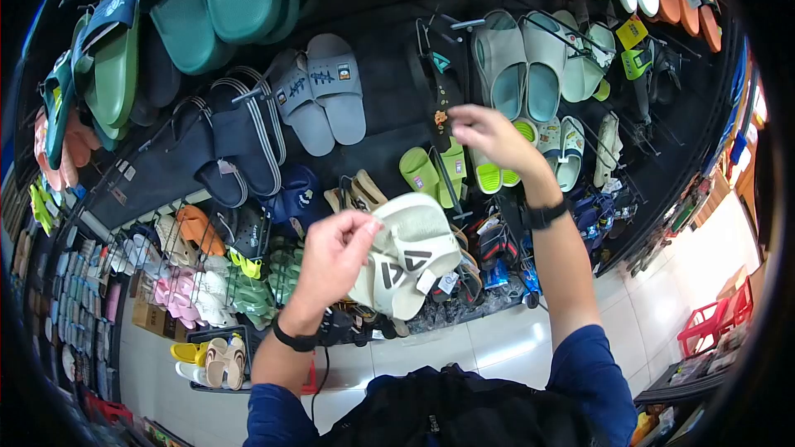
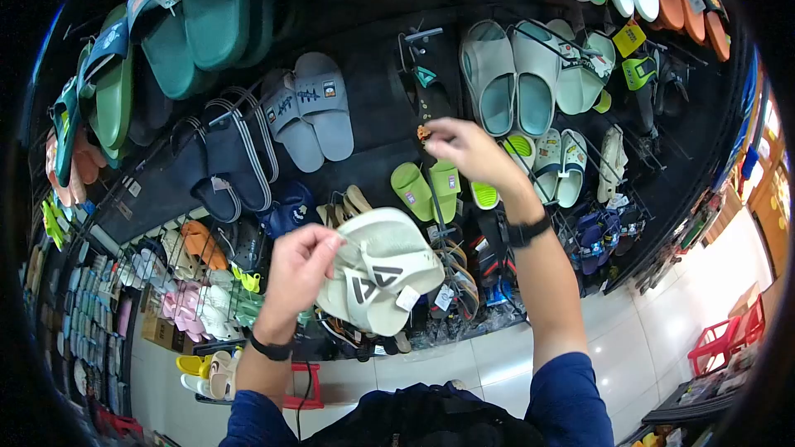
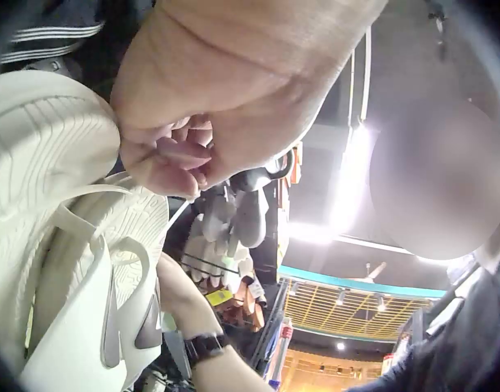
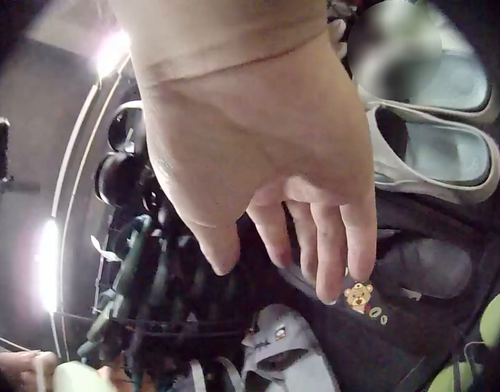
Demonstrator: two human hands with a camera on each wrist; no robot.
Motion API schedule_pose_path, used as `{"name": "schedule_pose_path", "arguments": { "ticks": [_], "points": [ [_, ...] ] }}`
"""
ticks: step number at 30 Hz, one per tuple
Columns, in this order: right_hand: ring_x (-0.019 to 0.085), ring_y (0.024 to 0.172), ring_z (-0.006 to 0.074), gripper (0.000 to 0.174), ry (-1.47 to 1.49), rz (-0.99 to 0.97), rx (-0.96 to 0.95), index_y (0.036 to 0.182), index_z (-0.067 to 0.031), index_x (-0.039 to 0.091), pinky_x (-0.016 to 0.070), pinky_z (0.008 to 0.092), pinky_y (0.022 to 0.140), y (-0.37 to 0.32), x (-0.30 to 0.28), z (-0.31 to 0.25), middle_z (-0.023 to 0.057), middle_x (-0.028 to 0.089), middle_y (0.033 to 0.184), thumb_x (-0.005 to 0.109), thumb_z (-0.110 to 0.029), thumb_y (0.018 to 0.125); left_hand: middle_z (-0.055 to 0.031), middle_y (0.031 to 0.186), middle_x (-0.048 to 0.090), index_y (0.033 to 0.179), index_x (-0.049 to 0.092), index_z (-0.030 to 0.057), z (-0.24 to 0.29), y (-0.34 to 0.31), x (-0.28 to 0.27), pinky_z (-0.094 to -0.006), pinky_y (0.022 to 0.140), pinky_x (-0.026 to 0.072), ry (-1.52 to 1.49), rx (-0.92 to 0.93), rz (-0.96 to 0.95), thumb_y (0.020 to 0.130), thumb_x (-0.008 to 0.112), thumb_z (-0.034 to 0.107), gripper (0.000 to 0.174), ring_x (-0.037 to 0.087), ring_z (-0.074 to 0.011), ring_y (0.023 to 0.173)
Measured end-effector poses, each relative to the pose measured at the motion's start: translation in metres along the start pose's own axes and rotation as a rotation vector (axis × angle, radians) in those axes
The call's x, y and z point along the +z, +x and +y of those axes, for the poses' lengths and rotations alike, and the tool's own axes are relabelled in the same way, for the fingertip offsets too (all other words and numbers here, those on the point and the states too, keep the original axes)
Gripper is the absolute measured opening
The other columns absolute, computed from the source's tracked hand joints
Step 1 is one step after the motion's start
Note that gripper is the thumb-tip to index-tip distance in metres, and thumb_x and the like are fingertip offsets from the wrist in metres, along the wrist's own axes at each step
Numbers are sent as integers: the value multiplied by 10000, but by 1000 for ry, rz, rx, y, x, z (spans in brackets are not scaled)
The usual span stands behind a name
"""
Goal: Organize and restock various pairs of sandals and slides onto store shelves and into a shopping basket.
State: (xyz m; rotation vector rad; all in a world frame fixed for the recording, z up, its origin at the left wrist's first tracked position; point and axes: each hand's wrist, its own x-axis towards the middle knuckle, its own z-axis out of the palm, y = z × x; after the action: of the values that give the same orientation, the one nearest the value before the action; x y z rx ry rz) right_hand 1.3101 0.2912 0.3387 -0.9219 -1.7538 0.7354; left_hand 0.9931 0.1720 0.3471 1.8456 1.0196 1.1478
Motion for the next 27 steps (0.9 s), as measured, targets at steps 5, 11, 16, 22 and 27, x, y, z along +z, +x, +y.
{"name": "schedule_pose_path", "arguments": {
  "ticks": [5, 11, 16, 22, 27],
  "points": [
    [563, 1207, 278, 789, 22, -176, 66, 1517, -29, 328, 471, 409, 1017, -84, -3, -25, 204, 548, 1345, 731, -288, 890, 26, 673, 588, 920, 691, -43, 44, 45, 2, -207, 487, 372, -18, 135, -5, 981, 599, 127, 203, 485, -18, 544],
    [596, 1120, 210, 714, 137, 86, 79, 1478, 34, 346, 473, 343, 967, -127, 12, -11, 167, 620, 1213, 699, -143, 883, 16, 698, 578, 957, 686, -30, 87, 100, 27, -194, 528, 381, -131, 180, -86, 986, 586, 159, 216, 493, -43, 563],
    [596, 1046, 148, 414, 129, 420, -52, 1302, 60, 535, 465, 286, 929, -121, 7, -13, 102, 648, 1159, 610, -114, 934, 29, 700, 546, 970, 685, -32, 109, 153, 46, -192, 547, 389, -203, 230, -147, 985, 608, 188, 234, 487, -54, 572],
    [602, 1012, 132, 364, 231, 504, -75, 1293, 80, 545, 470, 276, 909, -110, -6, -13, 98, 663, 1141, 559, -99, 976, 3, 744, 541, 1039, 660, -54, 111, 189, 51, -249, 674, 510, -415, 123, -184, 955, 626, 115, 192, 508, -74, 655],
    [617, 993, 126, 357, 393, 528, -9, 1284, 87, 550, 488, 272, 882, -110, -11, -12, 105, 669, 1131, 561, -120, 993, -67, 873, 594, 1196, 566, -82, 103, 195, 49, -311, 794, 571, -527, 187, -250, 939, 600, 32, 284, 570, -102, 742]
  ]
}}
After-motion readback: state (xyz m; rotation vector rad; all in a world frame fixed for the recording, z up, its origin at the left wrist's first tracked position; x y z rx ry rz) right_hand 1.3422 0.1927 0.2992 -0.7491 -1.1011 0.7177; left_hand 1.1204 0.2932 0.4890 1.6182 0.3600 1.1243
